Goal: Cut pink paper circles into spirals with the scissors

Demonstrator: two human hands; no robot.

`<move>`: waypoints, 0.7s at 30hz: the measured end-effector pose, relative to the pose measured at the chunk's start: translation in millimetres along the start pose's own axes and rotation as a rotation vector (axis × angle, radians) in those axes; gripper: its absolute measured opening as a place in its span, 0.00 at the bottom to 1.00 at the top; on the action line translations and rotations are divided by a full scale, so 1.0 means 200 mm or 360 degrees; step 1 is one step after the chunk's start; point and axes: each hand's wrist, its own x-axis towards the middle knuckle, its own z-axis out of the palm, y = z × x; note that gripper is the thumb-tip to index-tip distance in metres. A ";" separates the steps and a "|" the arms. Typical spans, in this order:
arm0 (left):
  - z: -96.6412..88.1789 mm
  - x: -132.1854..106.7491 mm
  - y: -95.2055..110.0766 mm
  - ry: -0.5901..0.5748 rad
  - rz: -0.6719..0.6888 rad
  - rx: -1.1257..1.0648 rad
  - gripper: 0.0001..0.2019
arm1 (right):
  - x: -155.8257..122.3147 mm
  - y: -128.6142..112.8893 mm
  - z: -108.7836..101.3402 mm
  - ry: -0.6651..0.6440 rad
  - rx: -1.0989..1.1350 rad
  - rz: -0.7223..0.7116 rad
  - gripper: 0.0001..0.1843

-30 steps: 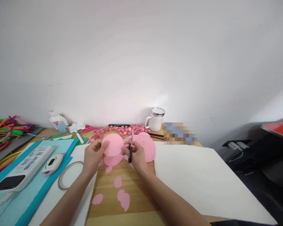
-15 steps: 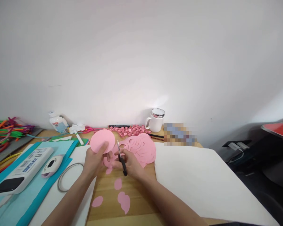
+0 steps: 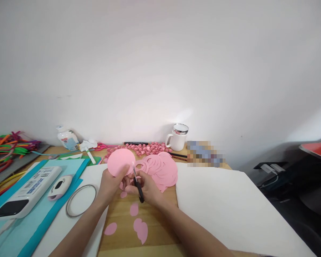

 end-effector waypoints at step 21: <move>0.02 -0.02 0.00 -0.0044 -0.0090 -0.0169 0.18 | -0.01 0.01 0.05 0.0156 0.0129 -0.0080 0.15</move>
